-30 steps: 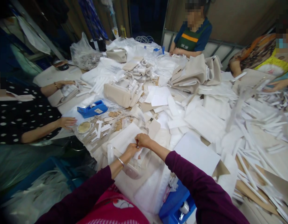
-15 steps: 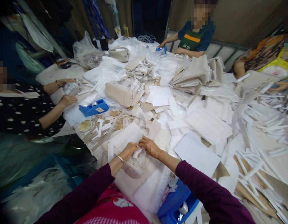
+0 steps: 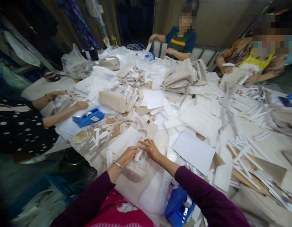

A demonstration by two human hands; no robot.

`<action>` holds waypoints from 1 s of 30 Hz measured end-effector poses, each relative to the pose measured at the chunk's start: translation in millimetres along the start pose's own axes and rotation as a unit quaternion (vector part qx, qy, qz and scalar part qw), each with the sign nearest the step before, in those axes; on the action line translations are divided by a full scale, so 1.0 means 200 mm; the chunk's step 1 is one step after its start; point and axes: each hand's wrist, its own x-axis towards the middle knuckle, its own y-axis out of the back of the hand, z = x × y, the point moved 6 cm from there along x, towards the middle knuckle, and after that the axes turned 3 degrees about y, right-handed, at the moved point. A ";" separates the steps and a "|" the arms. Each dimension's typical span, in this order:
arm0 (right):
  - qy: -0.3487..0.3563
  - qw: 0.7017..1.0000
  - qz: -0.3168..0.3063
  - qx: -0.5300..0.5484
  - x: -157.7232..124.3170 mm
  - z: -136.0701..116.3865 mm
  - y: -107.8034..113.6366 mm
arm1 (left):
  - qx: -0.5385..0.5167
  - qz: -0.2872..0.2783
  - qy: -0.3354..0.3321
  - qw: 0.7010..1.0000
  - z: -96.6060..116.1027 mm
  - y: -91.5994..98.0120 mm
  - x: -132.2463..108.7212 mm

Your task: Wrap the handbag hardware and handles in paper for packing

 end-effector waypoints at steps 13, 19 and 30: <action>-0.183 0.975 0.098 0.079 -0.02 -0.08 0.14 | 0.042 0.105 0.001 0.994 0.00 0.03 0.05; -0.453 0.732 0.463 0.211 -0.71 -0.22 0.53 | 0.064 0.095 -0.005 0.993 0.02 0.02 0.04; -0.732 0.444 0.453 0.249 -1.70 -0.87 0.23 | 0.078 0.103 0.007 0.992 0.04 -0.04 0.05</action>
